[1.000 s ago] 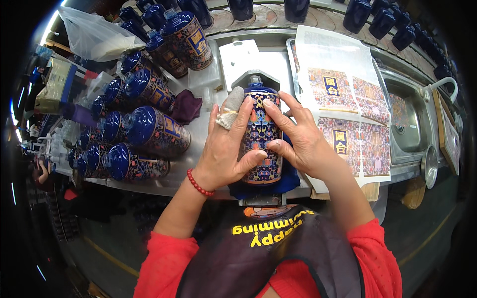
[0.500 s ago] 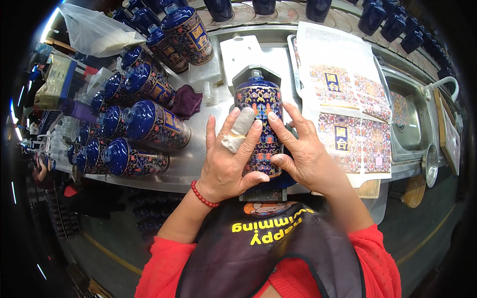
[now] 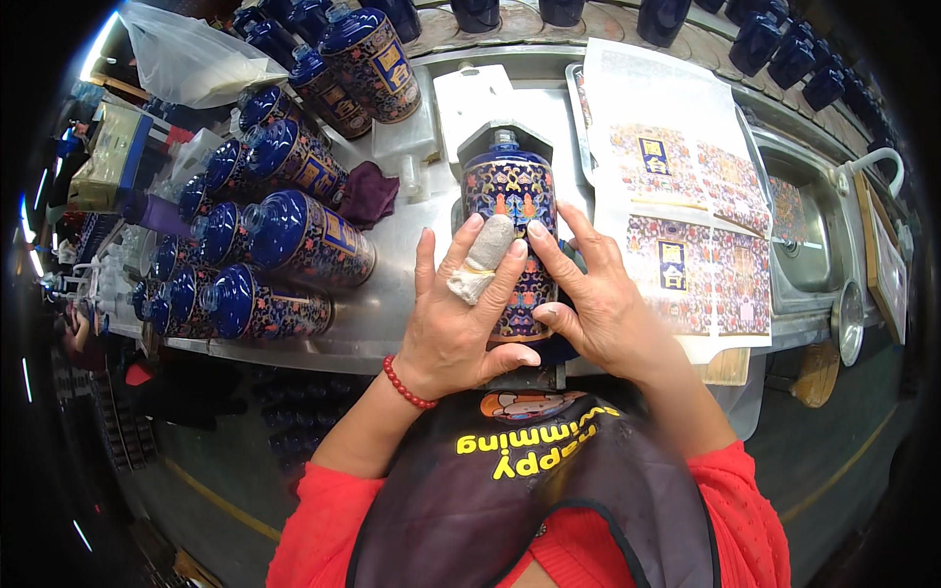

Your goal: The person applies decorative stickers to a blue cylindrical container. They peel a sticker from a sheet, position it on the container, and smooth it with a green squeegee. The person repeats this process for multiple stickers, rotating the container to cover different sides.

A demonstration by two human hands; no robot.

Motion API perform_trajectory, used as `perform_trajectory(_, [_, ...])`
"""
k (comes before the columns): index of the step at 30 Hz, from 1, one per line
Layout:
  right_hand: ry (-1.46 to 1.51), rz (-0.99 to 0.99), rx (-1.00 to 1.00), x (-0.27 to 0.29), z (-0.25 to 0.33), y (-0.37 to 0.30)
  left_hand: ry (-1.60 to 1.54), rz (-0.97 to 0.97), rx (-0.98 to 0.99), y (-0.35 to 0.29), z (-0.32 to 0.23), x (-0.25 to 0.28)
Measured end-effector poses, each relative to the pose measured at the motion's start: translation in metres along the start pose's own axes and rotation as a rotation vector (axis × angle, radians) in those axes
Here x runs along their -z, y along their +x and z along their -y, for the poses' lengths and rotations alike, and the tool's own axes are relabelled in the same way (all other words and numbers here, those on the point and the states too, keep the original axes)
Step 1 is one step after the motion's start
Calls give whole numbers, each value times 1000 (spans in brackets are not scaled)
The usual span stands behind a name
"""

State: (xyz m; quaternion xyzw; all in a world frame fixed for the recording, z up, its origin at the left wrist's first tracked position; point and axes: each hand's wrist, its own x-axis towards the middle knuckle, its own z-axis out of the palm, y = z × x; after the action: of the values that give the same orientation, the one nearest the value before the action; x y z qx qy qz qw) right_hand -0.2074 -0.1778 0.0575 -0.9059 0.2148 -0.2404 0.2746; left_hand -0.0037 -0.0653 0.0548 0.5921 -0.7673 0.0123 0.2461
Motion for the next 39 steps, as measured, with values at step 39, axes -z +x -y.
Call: perform_trajectory(39, [97, -86, 76, -25, -22, -21, 63, -268, 56, -59, -24, -32])
